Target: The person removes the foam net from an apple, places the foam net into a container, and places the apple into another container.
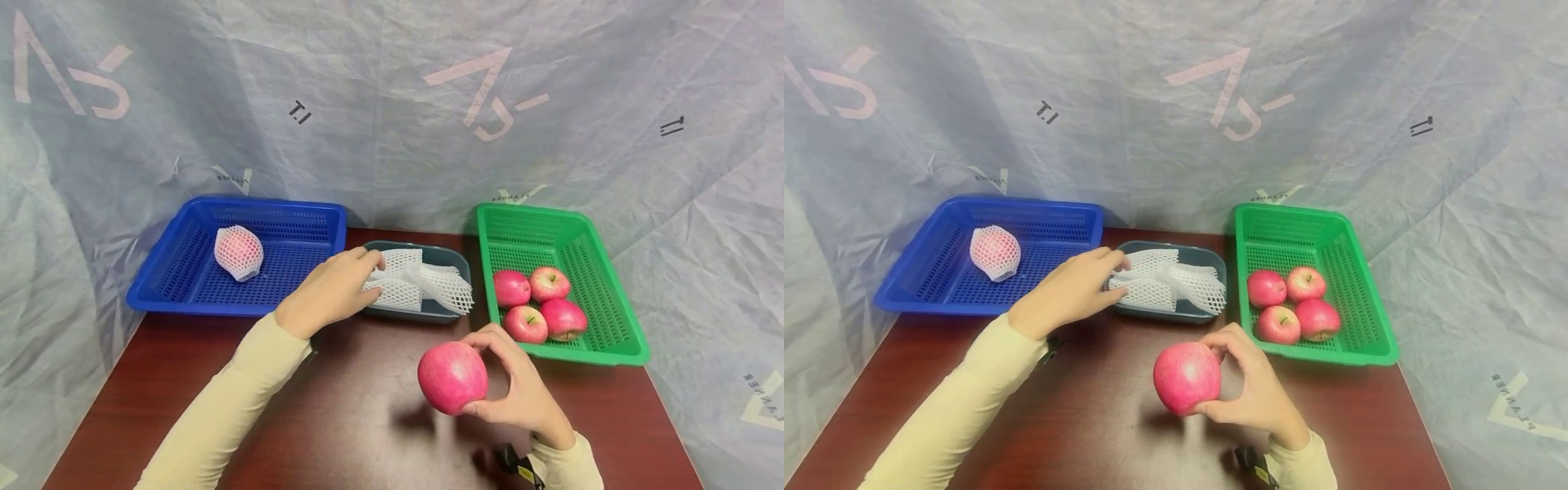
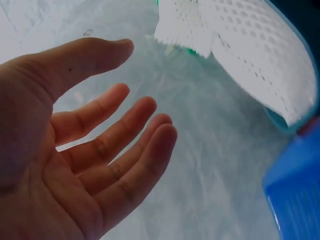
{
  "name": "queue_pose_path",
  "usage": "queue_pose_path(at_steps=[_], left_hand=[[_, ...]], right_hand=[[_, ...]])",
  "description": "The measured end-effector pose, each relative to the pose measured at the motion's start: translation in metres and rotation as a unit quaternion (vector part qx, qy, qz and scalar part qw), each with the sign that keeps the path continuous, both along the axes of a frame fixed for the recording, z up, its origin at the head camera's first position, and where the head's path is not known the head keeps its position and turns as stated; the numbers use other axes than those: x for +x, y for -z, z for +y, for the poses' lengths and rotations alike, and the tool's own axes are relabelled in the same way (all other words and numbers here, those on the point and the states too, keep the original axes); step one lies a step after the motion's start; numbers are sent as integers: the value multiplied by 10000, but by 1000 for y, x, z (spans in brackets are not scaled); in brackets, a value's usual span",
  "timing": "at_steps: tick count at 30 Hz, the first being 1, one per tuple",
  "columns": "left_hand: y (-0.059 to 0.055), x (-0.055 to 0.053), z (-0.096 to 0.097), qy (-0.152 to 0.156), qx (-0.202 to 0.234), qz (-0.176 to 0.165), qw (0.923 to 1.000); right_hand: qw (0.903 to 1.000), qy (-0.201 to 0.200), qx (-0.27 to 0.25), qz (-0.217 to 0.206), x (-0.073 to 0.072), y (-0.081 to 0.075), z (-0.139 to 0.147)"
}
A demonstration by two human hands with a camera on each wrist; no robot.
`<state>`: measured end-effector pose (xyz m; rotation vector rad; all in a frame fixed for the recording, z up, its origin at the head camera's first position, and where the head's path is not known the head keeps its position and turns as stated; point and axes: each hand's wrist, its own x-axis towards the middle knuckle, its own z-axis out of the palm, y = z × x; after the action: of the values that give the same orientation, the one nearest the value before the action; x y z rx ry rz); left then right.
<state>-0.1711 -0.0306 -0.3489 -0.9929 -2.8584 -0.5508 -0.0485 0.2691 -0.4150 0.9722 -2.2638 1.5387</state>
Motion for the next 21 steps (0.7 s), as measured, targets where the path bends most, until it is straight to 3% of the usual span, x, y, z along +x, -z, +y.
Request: queue_pose_path(at_steps=[8, 13, 18, 21], left_hand=[[0, 26, -36, -105, 330, 119, 9993], [6, 36, -55, -249, 461, -15, 9986], [13, 43, -73, -497, 513, -237, 9972], [16, 45, -82, -611, 507, -336, 9963]], right_hand=[[9996, 243, 82, -86, 2, -7, 6], [9931, 877, 776, 85, -3, -19, 14], [9669, 1688, 1912, 1, -17, -43, 38], [9409, 2095, 2661, 22, -32, -61, 61]])
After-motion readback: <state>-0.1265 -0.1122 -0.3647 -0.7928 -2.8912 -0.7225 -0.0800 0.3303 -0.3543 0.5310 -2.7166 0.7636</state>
